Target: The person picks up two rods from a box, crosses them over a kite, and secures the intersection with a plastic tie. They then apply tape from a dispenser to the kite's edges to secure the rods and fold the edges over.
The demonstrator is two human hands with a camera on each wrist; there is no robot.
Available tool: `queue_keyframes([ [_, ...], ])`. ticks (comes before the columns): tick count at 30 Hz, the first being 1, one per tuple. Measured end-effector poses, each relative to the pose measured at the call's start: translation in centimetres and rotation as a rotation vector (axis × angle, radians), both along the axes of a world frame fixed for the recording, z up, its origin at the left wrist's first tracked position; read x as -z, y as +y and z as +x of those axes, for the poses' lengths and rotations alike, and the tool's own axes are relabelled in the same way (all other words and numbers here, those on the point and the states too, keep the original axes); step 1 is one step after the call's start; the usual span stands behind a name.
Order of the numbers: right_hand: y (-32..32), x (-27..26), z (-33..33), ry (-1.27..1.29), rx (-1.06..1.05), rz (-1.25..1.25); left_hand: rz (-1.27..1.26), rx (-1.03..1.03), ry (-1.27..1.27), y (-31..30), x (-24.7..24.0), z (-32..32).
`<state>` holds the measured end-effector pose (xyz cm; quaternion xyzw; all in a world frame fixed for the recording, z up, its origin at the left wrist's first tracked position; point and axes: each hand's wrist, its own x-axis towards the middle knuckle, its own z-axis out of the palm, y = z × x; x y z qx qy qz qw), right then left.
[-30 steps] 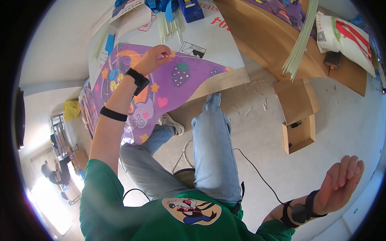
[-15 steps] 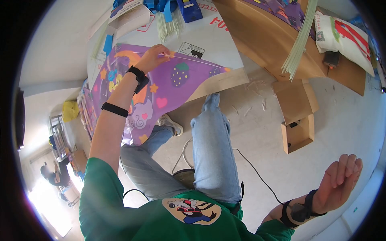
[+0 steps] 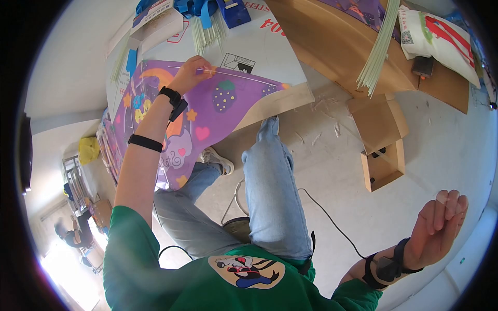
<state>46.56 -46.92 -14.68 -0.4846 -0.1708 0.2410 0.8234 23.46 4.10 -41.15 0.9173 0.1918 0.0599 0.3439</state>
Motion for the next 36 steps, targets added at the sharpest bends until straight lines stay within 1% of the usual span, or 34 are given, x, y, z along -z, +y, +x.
queue_keyframes([
  [4,-0.04,0.00,0.04,-0.001,-0.013,0.012,-0.040,-0.024,0.017,-0.03,-0.08,0.00],
  [9,-0.11,0.04,0.07,0.003,-0.044,0.027,0.011,0.005,0.007,0.03,-0.12,0.04],
  [12,-0.13,0.03,-0.14,0.035,0.013,0.026,0.002,0.007,0.008,0.08,-0.12,0.05],
  [16,-0.05,0.11,-0.15,0.011,-0.014,0.030,-0.007,0.011,0.004,0.16,-0.09,0.04],
  [25,-0.06,0.20,-0.08,0.014,-0.028,0.025,-0.059,-0.013,0.014,0.25,0.17,0.03],
  [28,-0.28,0.33,0.01,0.012,-0.004,0.001,-0.066,-0.016,0.010,0.31,0.15,-0.08],
  [30,-0.20,0.36,-0.01,0.000,-0.020,0.010,-0.129,-0.048,0.013,0.02,-0.03,-0.06],
  [36,-0.03,0.37,-0.08,0.015,-0.036,0.023,-0.065,-0.043,0.023,-0.03,-0.05,-0.02],
])
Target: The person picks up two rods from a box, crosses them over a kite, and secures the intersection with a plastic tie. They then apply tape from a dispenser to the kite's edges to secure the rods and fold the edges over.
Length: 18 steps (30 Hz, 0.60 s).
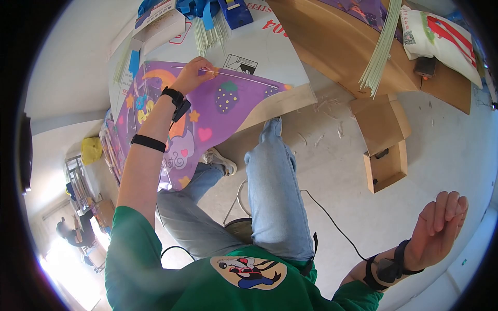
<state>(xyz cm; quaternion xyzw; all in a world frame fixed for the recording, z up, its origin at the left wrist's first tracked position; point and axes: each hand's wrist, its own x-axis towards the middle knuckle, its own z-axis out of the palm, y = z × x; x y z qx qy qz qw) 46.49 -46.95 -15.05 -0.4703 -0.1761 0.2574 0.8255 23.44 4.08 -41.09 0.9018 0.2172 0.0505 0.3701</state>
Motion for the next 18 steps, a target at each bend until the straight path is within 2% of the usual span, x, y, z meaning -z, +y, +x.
queue_keyframes([
  [13,0.13,0.01,-0.10,0.016,0.011,0.002,0.040,0.030,0.012,0.17,0.09,-0.01],
  [15,0.10,0.09,-0.05,0.008,-0.003,0.000,-0.040,0.001,-0.005,0.15,0.17,-0.03],
  [18,-0.21,0.21,0.03,0.025,0.020,0.002,-0.017,0.006,-0.013,0.04,0.01,-0.02],
])
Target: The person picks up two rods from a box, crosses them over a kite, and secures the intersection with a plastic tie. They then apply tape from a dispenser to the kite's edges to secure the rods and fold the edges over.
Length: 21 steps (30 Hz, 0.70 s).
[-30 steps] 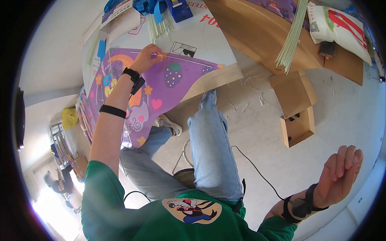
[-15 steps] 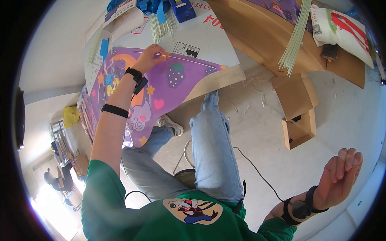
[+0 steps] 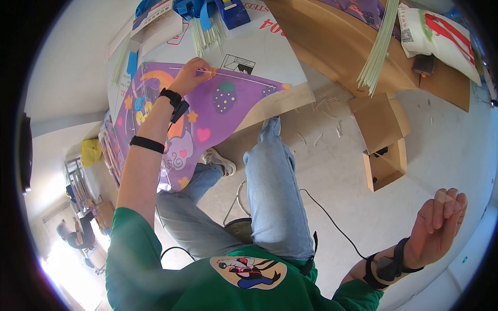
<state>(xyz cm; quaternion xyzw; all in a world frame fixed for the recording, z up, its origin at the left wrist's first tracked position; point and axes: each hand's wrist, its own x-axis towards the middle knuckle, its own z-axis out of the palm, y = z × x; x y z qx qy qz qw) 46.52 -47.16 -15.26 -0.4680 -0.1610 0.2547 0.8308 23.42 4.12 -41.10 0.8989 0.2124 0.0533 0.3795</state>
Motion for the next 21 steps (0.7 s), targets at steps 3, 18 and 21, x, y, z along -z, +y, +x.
queue_keyframes([
  [3,0.00,0.09,0.04,-0.027,-0.014,-0.008,0.012,-0.008,0.019,-0.14,-0.20,0.03],
  [18,0.20,0.12,-0.22,-0.009,0.001,-0.026,0.047,0.015,-0.037,0.08,0.22,-0.17],
  [21,0.09,0.23,-0.07,-0.016,-0.013,-0.014,0.036,0.002,-0.027,0.01,0.16,-0.13],
])
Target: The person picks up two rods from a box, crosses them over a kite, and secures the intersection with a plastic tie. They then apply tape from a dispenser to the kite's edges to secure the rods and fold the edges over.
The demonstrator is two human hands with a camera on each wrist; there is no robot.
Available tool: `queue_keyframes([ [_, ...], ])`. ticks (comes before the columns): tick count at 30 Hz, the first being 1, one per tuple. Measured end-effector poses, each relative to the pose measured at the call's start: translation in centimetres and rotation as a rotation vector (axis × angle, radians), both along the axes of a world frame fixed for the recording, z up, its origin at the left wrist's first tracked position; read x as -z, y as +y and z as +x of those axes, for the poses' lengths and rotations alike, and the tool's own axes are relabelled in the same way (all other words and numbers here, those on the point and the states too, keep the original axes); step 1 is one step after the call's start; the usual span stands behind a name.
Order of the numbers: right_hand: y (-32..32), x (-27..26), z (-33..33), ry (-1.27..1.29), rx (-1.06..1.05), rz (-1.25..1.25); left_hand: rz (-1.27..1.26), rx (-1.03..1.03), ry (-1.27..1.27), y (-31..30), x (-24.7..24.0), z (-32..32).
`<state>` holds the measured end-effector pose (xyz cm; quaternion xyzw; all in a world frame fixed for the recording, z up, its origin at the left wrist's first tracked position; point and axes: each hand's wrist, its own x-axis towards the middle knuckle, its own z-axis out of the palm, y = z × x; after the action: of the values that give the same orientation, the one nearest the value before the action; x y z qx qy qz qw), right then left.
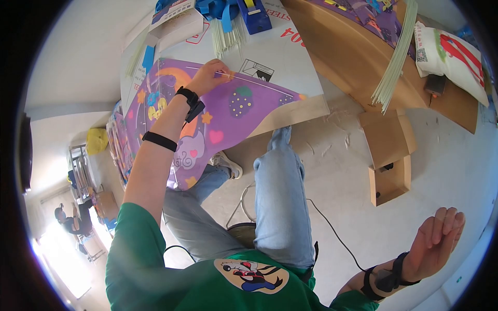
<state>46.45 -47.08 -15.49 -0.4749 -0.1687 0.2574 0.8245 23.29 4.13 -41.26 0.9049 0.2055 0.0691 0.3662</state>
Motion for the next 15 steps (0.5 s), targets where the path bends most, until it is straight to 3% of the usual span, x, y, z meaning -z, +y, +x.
queue_keyframes([
  [15,0.42,-0.01,-0.20,-0.008,0.003,-0.041,0.040,0.055,-0.018,0.53,0.27,0.18],
])
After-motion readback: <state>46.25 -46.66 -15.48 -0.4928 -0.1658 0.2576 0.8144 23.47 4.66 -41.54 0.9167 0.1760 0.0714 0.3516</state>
